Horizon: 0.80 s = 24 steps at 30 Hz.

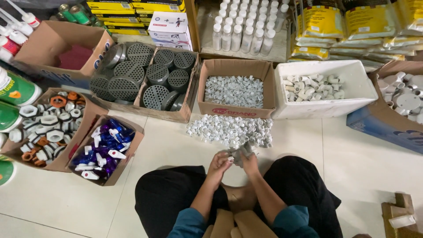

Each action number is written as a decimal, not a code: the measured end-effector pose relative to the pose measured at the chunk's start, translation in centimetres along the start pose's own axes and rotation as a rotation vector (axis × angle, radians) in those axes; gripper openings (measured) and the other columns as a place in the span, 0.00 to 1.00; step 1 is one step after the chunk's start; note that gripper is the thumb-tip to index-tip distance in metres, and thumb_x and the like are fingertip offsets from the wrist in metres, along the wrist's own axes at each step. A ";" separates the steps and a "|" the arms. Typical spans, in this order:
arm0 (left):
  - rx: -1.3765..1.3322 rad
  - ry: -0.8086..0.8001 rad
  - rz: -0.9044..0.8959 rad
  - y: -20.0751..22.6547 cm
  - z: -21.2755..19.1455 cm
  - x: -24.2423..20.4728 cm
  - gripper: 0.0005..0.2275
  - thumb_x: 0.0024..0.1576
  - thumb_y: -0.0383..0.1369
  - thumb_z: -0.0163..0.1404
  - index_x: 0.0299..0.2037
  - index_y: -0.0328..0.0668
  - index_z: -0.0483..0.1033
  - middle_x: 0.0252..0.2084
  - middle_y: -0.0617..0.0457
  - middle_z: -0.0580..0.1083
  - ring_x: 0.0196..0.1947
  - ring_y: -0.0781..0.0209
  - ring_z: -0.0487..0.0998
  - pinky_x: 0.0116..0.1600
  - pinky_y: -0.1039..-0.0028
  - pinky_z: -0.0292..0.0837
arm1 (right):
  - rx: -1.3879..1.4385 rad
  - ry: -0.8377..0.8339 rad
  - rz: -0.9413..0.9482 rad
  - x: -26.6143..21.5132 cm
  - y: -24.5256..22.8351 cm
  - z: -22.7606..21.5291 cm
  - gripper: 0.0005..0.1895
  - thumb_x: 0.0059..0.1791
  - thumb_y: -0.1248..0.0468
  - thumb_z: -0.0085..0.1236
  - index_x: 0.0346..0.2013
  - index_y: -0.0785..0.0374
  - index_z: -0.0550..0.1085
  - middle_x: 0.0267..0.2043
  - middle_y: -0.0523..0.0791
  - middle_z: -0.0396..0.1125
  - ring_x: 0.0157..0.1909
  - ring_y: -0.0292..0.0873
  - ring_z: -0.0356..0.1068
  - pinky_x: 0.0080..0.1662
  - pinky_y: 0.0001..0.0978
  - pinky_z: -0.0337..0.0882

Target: The person sits on the floor and repeatedly picks up small white plastic parts, wraps each one individually in a small piece of grey paper, and places the wrapped unit into a cardboard box. The person handles the parts one at a time and continues the repetitive wrapping process.

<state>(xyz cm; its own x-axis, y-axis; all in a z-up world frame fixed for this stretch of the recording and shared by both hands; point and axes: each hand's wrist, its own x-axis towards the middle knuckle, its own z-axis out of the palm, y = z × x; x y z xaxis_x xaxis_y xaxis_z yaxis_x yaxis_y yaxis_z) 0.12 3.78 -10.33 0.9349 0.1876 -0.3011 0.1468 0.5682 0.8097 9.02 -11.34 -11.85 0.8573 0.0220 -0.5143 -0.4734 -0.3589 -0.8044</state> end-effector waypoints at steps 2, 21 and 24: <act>-0.001 0.004 0.050 0.0 -1.0 0.6 0.16 0.61 0.24 0.54 0.59 0.41 0.67 0.47 0.48 0.76 0.52 0.58 0.78 0.63 0.66 0.70 | 0.261 -0.032 0.179 -5.6 -7.0 -0.9 0.31 0.52 0.57 0.58 0.63 0.69 0.58 0.56 0.57 0.58 0.55 0.56 0.64 0.41 0.56 0.75; 0.207 0.111 0.003 0.4 -0.5 -0.2 0.18 0.53 0.25 0.63 0.52 0.37 0.74 0.41 0.45 0.82 0.39 0.65 0.79 0.45 0.77 0.77 | 0.039 -0.217 -0.024 -4.5 -4.0 0.7 0.51 0.44 0.47 0.75 0.69 0.74 0.59 0.65 0.61 0.60 0.66 0.59 0.63 0.60 0.58 0.69; 0.135 0.150 0.004 1.0 0.1 -0.4 0.14 0.54 0.24 0.61 0.50 0.38 0.76 0.40 0.49 0.82 0.38 0.65 0.77 0.48 0.75 0.75 | 0.055 -0.086 0.053 -8.3 -8.8 -0.5 0.49 0.45 0.46 0.72 0.67 0.75 0.60 0.65 0.63 0.60 0.68 0.59 0.60 0.62 0.55 0.67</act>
<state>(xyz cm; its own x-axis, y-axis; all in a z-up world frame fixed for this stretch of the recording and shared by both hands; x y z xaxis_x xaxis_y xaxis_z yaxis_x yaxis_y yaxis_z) -0.08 4.14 -9.33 0.8784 0.3129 -0.3612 0.1943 0.4568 0.8681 6.13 -8.82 -0.39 0.8113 0.0851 -0.5784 -0.5301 -0.3100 -0.7892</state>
